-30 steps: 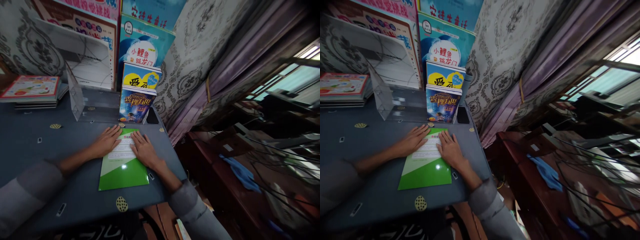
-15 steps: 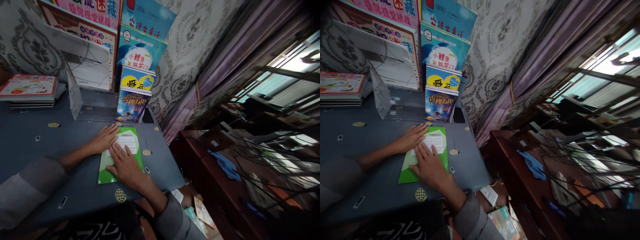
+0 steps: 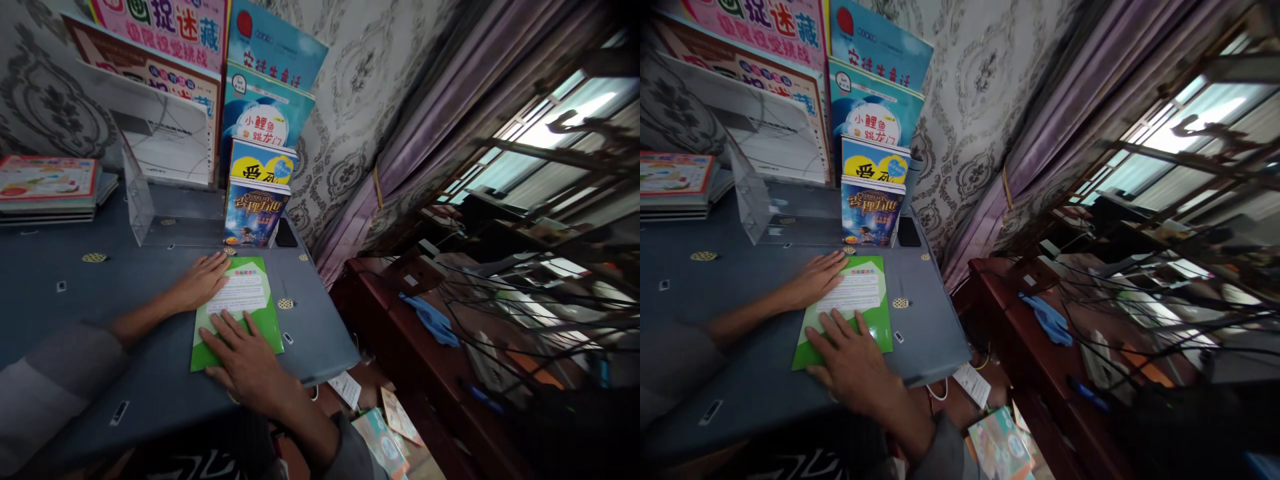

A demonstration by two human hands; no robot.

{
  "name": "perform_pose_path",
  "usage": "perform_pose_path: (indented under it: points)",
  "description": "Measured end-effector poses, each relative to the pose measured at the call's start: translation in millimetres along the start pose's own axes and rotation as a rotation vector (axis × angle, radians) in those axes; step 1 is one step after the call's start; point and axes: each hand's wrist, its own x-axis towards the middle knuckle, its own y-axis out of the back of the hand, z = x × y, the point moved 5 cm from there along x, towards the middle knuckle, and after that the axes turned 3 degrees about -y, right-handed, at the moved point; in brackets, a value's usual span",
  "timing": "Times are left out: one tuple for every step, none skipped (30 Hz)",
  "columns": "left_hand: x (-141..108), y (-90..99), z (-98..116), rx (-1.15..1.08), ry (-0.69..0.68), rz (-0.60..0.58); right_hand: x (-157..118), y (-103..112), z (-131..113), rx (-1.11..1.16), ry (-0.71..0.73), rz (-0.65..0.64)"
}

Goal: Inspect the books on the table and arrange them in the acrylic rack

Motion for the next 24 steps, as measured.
perform_pose_path:
  points:
    - [0.1, -0.2, 0.4, 0.007, -0.002, 0.005, -1.0, -0.1, -0.1, 0.006, -0.012, 0.0]
    - [0.1, -0.3, 0.6, 0.011, -0.004, 0.013, -1.9, -0.4, -0.3, 0.012, -0.023, 0.0]
    - [0.1, -0.5, 0.7, 0.014, -0.005, 0.022, -2.7, -0.7, -0.5, 0.019, -0.035, -0.002]
    - [0.0, -0.5, 0.8, 0.013, -0.005, 0.03, -3.7, -0.9, -0.7, 0.026, -0.048, -0.003]
    - [-0.3, -0.2, 1.0, 0.011, -0.003, 0.036, -4.8, -0.9, -1.0, 0.034, -0.062, -0.005]
    - [-0.6, 0.4, 1.3, 0.007, 0.0, 0.039, -6.1, -0.6, -1.5, 0.043, -0.076, -0.008]
    - [-1.0, 1.4, 1.8, 0.004, 0.003, 0.039, -7.7, -0.2, -2.1, 0.053, -0.088, -0.014]
    - [-1.6, 2.8, 2.6, 0.001, 0.006, 0.036, -9.5, 0.3, -2.9, 0.064, -0.098, -0.022]
    - [-2.4, 4.7, 3.5, -0.001, 0.007, 0.032, -11.5, 0.9, -3.8, 0.075, -0.104, -0.031]
    - [-3.3, 6.8, 4.7, 0.0, 0.005, 0.028, -13.7, 1.5, -4.7, 0.084, -0.106, -0.04]
    - [-4.4, 9.0, 6.1, 0.003, 0.001, 0.023, -16.0, 2.2, -5.4, 0.091, -0.108, -0.046]
    - [-5.6, 11.2, 7.7, 0.009, -0.005, 0.017, -18.5, 2.7, -6.0, 0.094, -0.104, -0.051]
    - [-7.1, 13.4, 9.2, 0.016, -0.009, 0.01, -21.0, 3.1, -6.5, 0.095, -0.099, -0.053]
    - [-8.7, 15.3, 10.8, 0.023, -0.012, 0.0, -23.6, 3.3, -6.8, 0.093, -0.09, -0.053]
    - [-10.6, 17.2, 12.2, 0.027, -0.011, -0.011, -26.3, 3.4, -7.2, 0.091, -0.078, -0.052]
    - [-12.5, 19.0, 13.7, 0.028, -0.009, -0.022, -28.9, 3.3, -7.6, 0.088, -0.065, -0.049]
    - [-14.6, 20.9, 15.2, 0.023, -0.005, -0.034, -31.5, 2.7, -8.2, 0.082, -0.051, -0.05]
    - [-16.9, 22.9, 16.8, 0.016, -0.003, -0.045, -33.9, 2.0, -8.9, 0.071, -0.04, -0.051]
    - [-19.2, 25.0, 18.5, 0.008, -0.002, -0.056, -36.2, 1.1, -10.0, 0.055, -0.032, -0.05]
    - [-21.7, 27.2, 20.0, 0.0, 0.002, -0.068, -38.5, 0.0, -11.5, 0.034, -0.024, -0.049]
    - [-24.3, 29.2, 21.6, -0.007, 0.005, -0.081, -40.7, -1.4, -13.4, 0.013, -0.02, -0.047]
    - [-27.2, 31.1, 23.1, -0.012, 0.008, -0.095, -43.1, -3.2, -15.5, -0.006, -0.019, -0.044]
    - [-30.4, 32.7, 24.7, -0.017, 0.011, -0.106, -45.5, -5.1, -17.7, -0.021, -0.02, -0.035]
    - [-33.8, 34.0, 26.3, -0.024, 0.011, -0.113, -48.2, -7.2, -19.5, -0.031, -0.023, -0.017]
